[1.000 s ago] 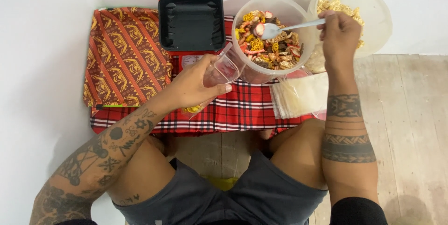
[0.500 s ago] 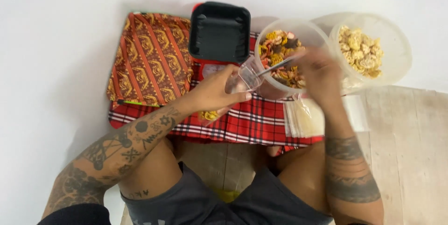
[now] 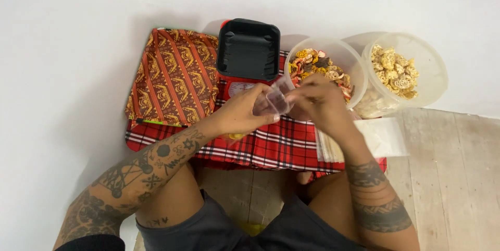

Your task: A person is manually portioning snack mix from large containers into small plastic bags using a spoon and a scale.

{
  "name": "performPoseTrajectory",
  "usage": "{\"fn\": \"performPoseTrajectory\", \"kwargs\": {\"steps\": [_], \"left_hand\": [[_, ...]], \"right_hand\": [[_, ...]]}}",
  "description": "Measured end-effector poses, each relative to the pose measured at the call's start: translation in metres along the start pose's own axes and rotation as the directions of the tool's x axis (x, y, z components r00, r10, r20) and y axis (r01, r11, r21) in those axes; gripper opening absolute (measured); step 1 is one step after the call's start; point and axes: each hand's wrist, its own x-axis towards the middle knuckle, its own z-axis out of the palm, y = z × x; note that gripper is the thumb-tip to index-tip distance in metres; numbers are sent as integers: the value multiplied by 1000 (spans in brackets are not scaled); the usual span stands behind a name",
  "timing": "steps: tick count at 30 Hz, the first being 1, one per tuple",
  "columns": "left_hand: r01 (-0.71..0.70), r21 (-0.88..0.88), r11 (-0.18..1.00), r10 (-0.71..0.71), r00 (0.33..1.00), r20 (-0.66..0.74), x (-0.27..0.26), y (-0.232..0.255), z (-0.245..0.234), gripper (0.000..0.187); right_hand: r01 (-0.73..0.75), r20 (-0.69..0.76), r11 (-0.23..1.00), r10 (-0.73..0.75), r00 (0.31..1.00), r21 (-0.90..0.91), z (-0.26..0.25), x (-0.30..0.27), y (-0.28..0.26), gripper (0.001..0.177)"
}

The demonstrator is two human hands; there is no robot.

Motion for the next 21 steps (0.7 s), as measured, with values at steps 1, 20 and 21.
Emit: {"fn": "performPoseTrajectory", "kwargs": {"steps": [1, 20, 21], "left_hand": [[1, 1, 1000, -1, 1000, 2, 1, -3, 0, 76], [16, 29, 999, -16, 1000, 11, -2, 6, -9, 81], [28, -1, 1000, -28, 1000, -4, 1, 1, -6, 81]], "right_hand": [[-2, -2, 1000, 2, 1000, 1, -4, 2, -10, 3], [23, -22, 999, -22, 1000, 35, -15, 9, -8, 8], [22, -123, 1000, -20, 992, 15, -18, 10, -2, 9]]}}
